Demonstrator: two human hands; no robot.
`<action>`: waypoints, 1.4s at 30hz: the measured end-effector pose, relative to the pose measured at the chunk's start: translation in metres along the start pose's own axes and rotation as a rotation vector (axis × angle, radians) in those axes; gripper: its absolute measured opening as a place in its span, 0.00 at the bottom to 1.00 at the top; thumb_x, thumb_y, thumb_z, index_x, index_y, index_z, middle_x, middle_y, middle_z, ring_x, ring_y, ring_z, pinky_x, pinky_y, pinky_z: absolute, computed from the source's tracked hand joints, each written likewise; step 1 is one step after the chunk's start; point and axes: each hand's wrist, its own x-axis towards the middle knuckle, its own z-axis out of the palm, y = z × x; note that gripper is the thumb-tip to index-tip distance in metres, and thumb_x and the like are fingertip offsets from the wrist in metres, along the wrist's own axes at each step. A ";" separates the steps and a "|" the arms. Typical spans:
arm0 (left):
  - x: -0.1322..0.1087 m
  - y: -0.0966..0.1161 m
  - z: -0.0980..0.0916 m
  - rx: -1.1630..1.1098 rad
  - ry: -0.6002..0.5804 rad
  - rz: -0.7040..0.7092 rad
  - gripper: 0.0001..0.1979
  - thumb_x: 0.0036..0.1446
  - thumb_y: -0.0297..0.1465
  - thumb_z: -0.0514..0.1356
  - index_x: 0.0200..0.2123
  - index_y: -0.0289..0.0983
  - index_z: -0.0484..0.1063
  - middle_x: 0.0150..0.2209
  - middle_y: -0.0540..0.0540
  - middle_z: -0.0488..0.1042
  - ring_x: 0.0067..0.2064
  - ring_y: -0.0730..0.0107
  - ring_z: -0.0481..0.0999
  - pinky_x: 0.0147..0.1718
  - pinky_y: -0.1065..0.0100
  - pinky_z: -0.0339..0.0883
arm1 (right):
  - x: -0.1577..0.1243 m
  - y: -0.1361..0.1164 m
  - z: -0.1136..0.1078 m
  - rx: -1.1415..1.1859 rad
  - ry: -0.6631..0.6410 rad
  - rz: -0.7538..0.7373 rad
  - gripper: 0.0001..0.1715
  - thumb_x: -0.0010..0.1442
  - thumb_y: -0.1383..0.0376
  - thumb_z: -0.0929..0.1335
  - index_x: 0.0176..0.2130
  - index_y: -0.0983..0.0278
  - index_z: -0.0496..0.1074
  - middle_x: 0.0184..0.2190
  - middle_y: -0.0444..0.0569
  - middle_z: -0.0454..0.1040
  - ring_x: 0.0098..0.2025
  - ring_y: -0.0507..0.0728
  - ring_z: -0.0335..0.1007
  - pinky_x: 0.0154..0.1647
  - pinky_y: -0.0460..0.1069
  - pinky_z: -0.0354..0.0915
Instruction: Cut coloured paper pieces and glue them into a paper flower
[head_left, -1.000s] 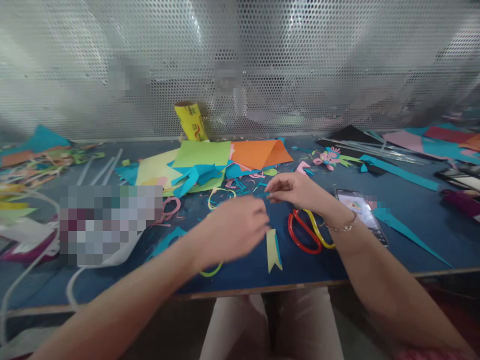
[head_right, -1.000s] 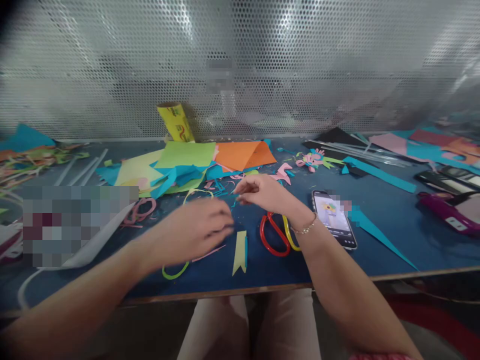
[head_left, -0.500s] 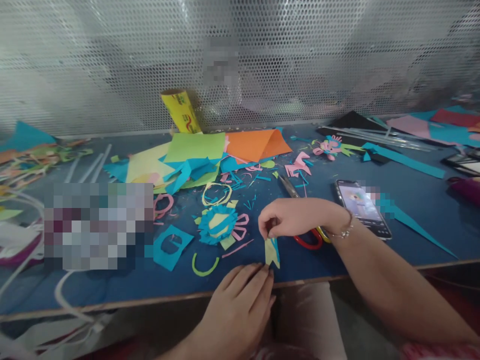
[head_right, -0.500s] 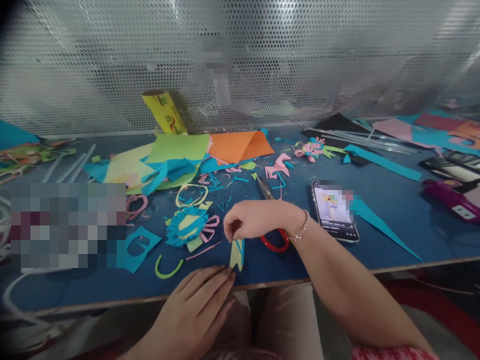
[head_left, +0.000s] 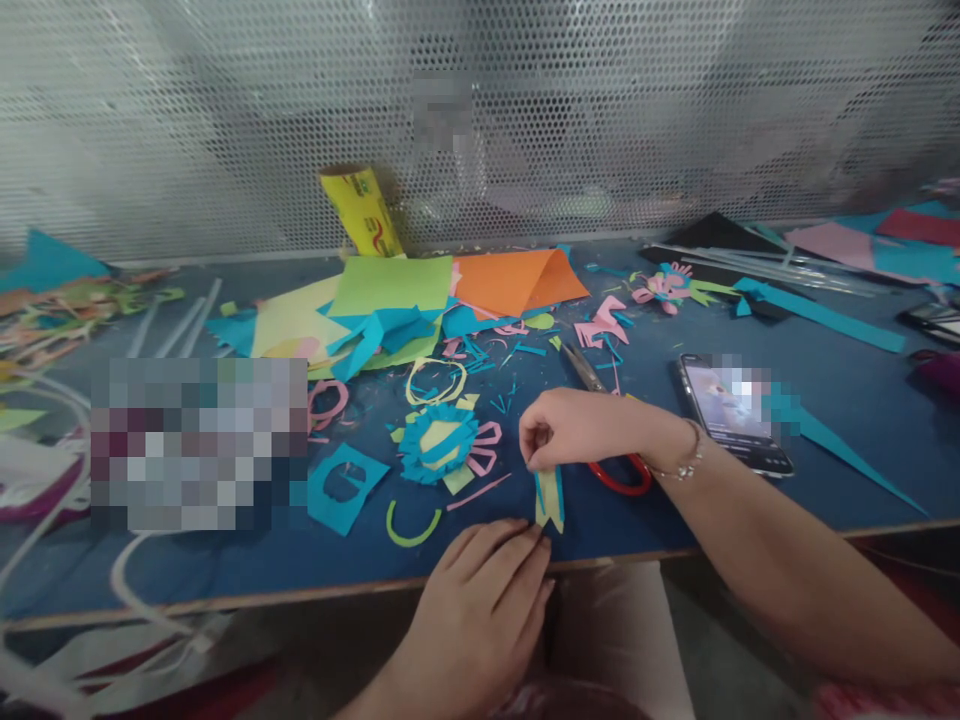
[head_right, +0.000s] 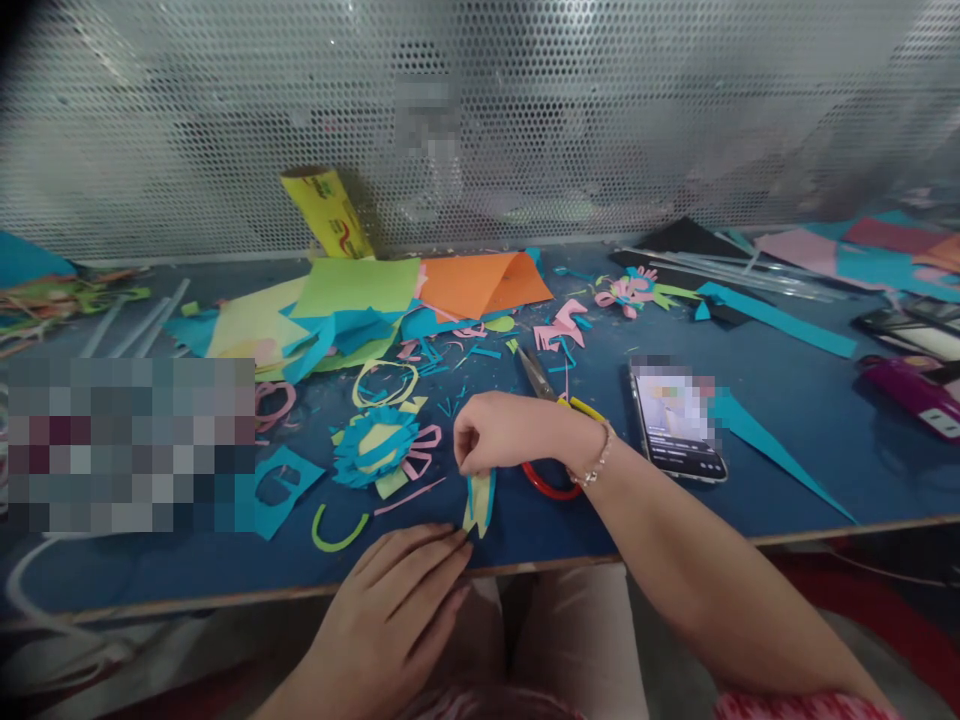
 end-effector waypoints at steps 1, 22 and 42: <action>0.000 0.000 0.000 -0.006 -0.001 0.009 0.11 0.52 0.27 0.54 0.39 0.35 0.72 0.36 0.44 0.75 0.40 0.66 0.72 0.38 0.65 0.69 | 0.000 -0.001 0.000 -0.004 0.004 0.017 0.08 0.45 0.65 0.66 0.28 0.66 0.73 0.24 0.44 0.73 0.25 0.48 0.66 0.24 0.41 0.57; 0.011 0.001 -0.004 0.064 -0.106 -0.194 0.16 0.51 0.31 0.54 0.44 0.36 0.69 0.39 0.41 0.71 0.40 0.63 0.70 0.38 0.61 0.67 | -0.002 -0.011 0.003 -0.088 0.059 0.096 0.07 0.43 0.69 0.65 0.25 0.67 0.73 0.22 0.46 0.73 0.24 0.49 0.65 0.22 0.41 0.56; 0.010 0.002 0.000 0.145 -0.129 -0.179 0.15 0.53 0.32 0.52 0.44 0.37 0.69 0.41 0.43 0.71 0.42 0.61 0.68 0.40 0.61 0.64 | -0.006 -0.006 0.004 -0.194 0.085 -0.005 0.03 0.47 0.69 0.66 0.27 0.66 0.70 0.27 0.45 0.71 0.28 0.49 0.63 0.26 0.42 0.54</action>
